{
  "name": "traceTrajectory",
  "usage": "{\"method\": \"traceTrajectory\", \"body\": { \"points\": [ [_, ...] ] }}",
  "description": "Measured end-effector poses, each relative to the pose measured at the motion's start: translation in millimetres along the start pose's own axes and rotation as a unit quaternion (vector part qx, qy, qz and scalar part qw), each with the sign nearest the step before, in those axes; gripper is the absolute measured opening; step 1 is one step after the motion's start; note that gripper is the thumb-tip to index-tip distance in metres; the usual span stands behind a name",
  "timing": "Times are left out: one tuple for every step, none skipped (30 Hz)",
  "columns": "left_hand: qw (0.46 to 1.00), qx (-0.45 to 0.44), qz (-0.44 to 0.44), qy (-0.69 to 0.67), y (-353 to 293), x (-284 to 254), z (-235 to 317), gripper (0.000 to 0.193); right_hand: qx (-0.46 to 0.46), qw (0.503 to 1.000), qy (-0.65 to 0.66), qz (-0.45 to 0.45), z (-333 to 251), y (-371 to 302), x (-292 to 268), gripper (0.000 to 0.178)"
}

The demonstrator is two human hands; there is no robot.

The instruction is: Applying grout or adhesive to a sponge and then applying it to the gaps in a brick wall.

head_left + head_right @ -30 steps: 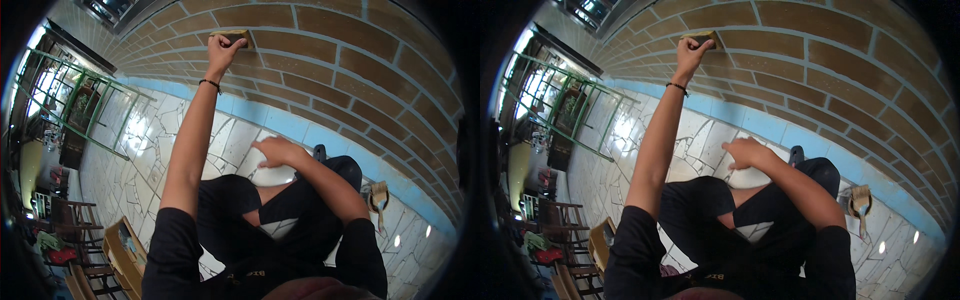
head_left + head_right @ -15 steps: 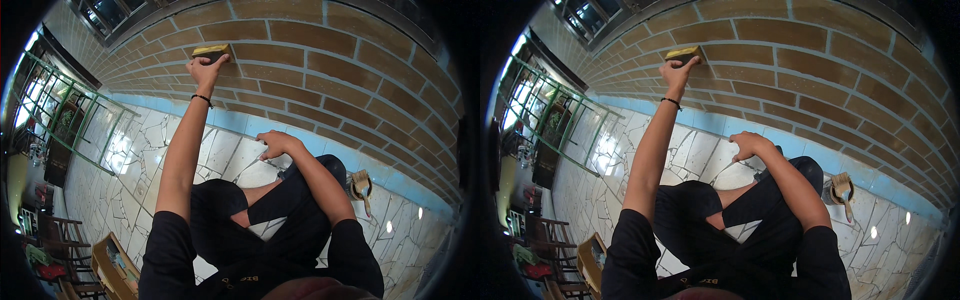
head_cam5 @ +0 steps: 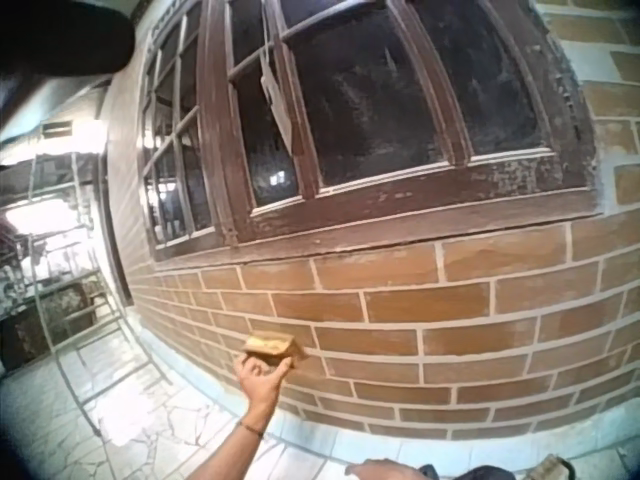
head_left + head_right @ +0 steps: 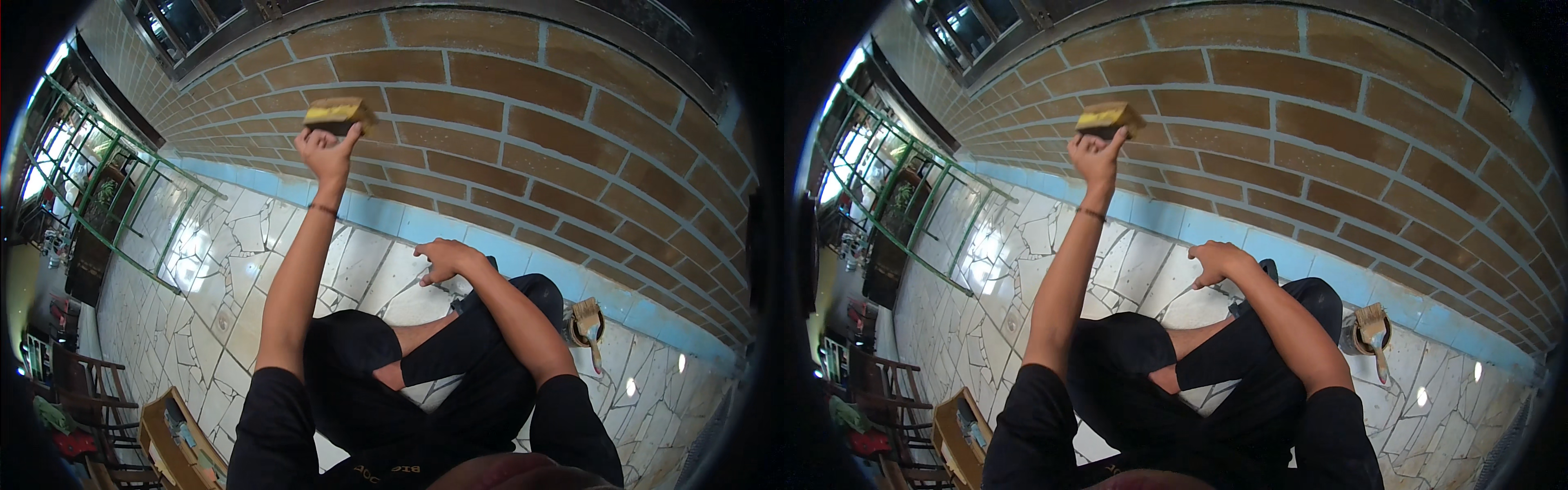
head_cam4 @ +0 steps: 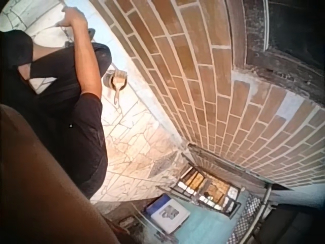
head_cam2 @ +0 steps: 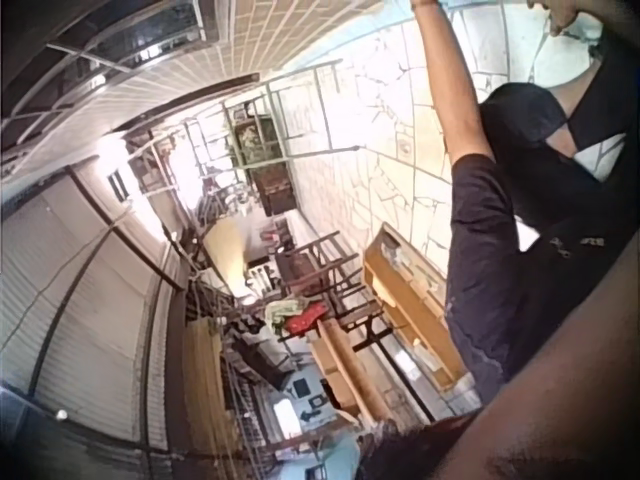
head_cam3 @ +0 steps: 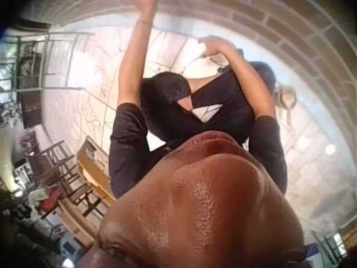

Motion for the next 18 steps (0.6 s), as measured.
{"method": "traceTrajectory", "body": {
  "points": [
    [0.996, -0.067, -0.05, -0.036, -12.2, -13.0, -6.9, 0.05, -0.003, 1.0, 0.001, 0.007, 0.2, -2.1, -1.3, 0.084],
    [0.984, -0.133, -0.099, -0.068, -28.3, -31.0, -15.9, 0.045, -0.042, 0.998, 0.002, 0.049, -1.2, -2.5, -1.5, 0.068],
    [0.927, -0.267, -0.109, -0.239, -54.3, -45.2, -24.5, 0.038, -0.044, 0.998, 0.0, 0.048, -3.8, -1.0, -0.8, 0.068],
    [0.824, -0.388, -0.112, -0.397, -84.4, -58.0, -29.3, 0.035, -0.1, 0.988, 0.017, 0.113, -10.8, -0.4, -3.3, 0.058],
    [0.764, -0.448, -0.129, -0.447, -110.4, -72.5, -23.7, 0.053, -0.153, 0.972, 0.033, 0.175, -17.5, -2.0, -5.4, 0.049],
    [0.705, -0.509, -0.112, -0.481, -137.1, -86.1, -15.0, 0.071, -0.196, 0.948, 0.076, 0.241, -27.7, -7.7, -7.4, 0.029],
    [0.653, -0.565, -0.082, -0.498, -163.4, -96.8, -7.4, 0.085, -0.198, 0.949, 0.075, 0.233, -33.7, -7.8, -4.2, 0.029],
    [0.573, -0.636, -0.043, -0.515, -194.6, -112.6, -21.3, 0.066, -0.235, 0.926, 0.09, 0.281, -46.7, -4.9, -1.6, 0.026],
    [0.551, -0.669, -0.025, -0.499, -216.2, -117.7, -14.6, 0.066, -0.259, 0.902, 0.103, 0.329, -50.6, -4.9, 1.2, 0.022],
    [0.527, -0.701, -0.007, -0.481, -233.4, -121.4, -7.3, 0.066, -0.288, 0.885, 0.106, 0.351, -57.4, -3.5, 6.6, 0.02],
    [0.534, -0.685, -0.062, -0.492, -240.6, -123.0, -4.4, 0.067, -0.286, 0.889, 0.107, 0.34, -62.9, 1.0, 13.6, 0.02],
    [0.533, -0.677, -0.079, -0.502, -247.1, -121.9, -1.6, 0.065, -0.301, 0.875, 0.103, 0.366, -68.3, 4.0, 19.6, 0.022],
    [0.528, -0.669, -0.101, -0.514, -240.2, -116.0, 14.2, 0.064, -0.311, 0.859, 0.094, 0.395, -70.2, 5.7, 24.0, 0.024],
    [0.521, -0.673, -0.099, -0.516, -235.3, -112.4, 25.0, 0.064, -0.307, 0.85, 0.098, 0.417, -73.4, 10.4, 28.9, 0.026],
    [0.518, -0.67, -0.094, -0.524, -229.4, -108.0, 34.6, 0.07, -0.303, 0.853, 0.094, 0.414, -72.5, 14.3, 32.3, 0.026],
    [0.517, -0.666, -0.088, -0.531, -227.5, -104.6, 38.9, 0.077, -0.304, 0.843, 0.071, 0.438, -71.9, 17.4, 33.9, 0.024],
    [0.513, -0.667, -0.088, -0.533, -228.6, -102.2, 40.3, 0.077, -0.304, 0.831, 0.047, 0.463, -70.9, 20.2, 35.6, 0.022],
    [0.498, -0.676, -0.078, -0.537, -229.0, -100.8, 42.2, 0.08, -0.301, 0.834, 0.044, 0.461, -68.4, 24.3, 38.8, 0.022]
  ]
}}
Point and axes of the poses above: each hand's wrist, its own y-axis towards the middle knuckle, its own x-axis out of the palm, z = x × y, the point moved 2 cm from there along y, towards the middle knuckle, and after that the axes turned 5 degrees about y, right-handed, at the moved point
